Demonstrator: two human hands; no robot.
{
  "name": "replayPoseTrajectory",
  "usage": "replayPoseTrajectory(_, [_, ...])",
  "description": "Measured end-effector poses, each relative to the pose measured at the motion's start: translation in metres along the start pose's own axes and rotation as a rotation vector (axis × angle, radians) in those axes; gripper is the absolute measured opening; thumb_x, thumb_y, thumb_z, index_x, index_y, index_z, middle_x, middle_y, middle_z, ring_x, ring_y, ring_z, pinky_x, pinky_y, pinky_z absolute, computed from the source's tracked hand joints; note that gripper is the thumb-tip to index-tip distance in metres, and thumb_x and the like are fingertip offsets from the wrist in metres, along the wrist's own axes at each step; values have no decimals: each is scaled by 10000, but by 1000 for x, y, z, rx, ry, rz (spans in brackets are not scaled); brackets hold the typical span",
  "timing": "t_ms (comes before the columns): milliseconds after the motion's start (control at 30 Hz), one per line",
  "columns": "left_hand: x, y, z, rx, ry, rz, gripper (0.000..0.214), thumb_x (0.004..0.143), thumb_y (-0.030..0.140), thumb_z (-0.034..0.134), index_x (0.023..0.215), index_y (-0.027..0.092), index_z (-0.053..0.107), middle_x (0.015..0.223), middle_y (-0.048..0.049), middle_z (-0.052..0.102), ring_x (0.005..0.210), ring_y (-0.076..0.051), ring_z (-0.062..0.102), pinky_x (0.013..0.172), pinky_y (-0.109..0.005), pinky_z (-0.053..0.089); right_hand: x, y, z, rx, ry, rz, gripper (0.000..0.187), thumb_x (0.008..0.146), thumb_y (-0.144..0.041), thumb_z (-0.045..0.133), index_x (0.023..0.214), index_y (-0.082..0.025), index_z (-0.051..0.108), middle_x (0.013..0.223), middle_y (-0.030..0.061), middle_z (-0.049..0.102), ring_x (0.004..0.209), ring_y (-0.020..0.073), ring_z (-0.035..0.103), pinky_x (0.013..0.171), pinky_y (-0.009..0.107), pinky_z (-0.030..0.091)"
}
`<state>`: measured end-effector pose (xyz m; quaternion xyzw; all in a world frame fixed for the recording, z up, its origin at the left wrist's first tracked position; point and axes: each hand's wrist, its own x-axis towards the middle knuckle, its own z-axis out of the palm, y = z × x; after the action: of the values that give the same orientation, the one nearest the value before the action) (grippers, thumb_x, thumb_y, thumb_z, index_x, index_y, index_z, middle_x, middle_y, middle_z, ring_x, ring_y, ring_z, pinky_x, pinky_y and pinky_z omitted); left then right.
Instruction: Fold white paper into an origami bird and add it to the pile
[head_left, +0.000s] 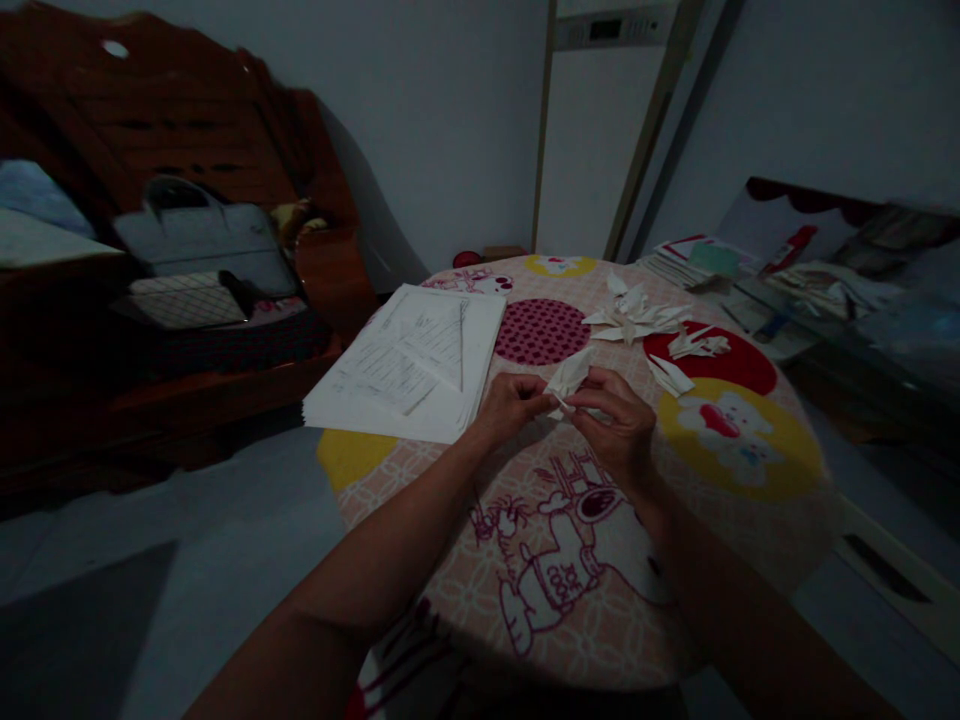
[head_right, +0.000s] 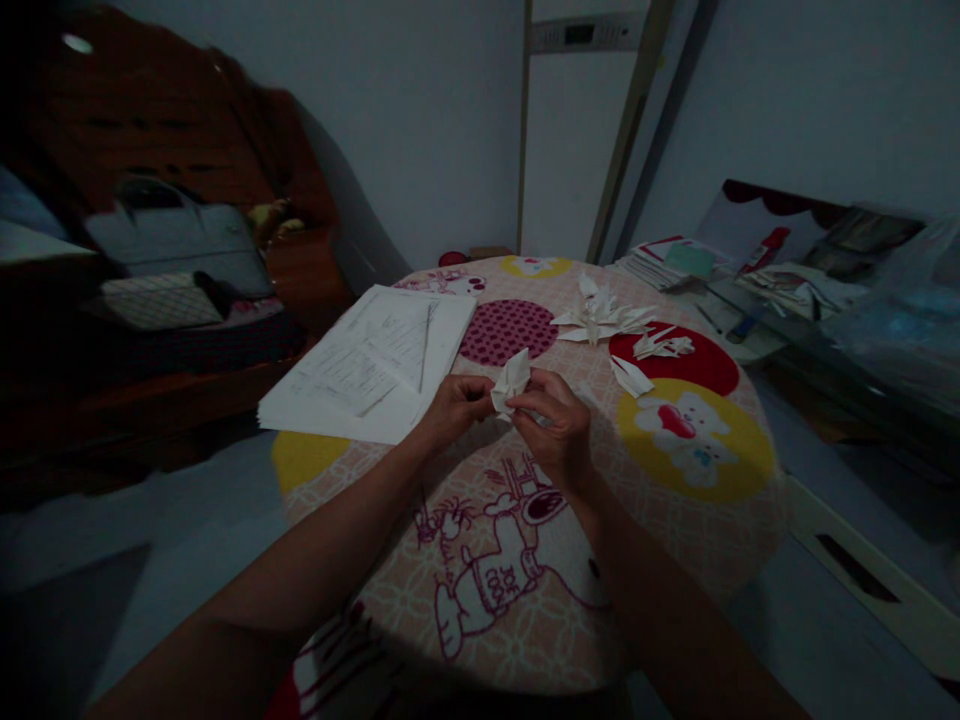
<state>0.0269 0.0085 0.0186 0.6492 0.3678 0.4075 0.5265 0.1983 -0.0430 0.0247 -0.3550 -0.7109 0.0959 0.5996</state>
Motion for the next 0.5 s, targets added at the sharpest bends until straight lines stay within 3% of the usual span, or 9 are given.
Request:
replayPoseTrajectory(300, [-2,6,4,-138,-3,10,274,721,381,697,634,138,609,537,37,503,470,-67,422,474,-210,306,1,-3,2,-1,0,-12,209,854,-120,639,950,-253,768,1088,65,673,949,189,678,805,346,569])
replayPoseTrajectory(500, [-6,14,6,-136,16,-35,369,722,427,722,553,151,545,483,46,456,429,-56,378,427,-209,264,1,-4,2,-94,33,78,112,865,-197,652,886,-239,755,982,56,700,890,197,671,791,349,560])
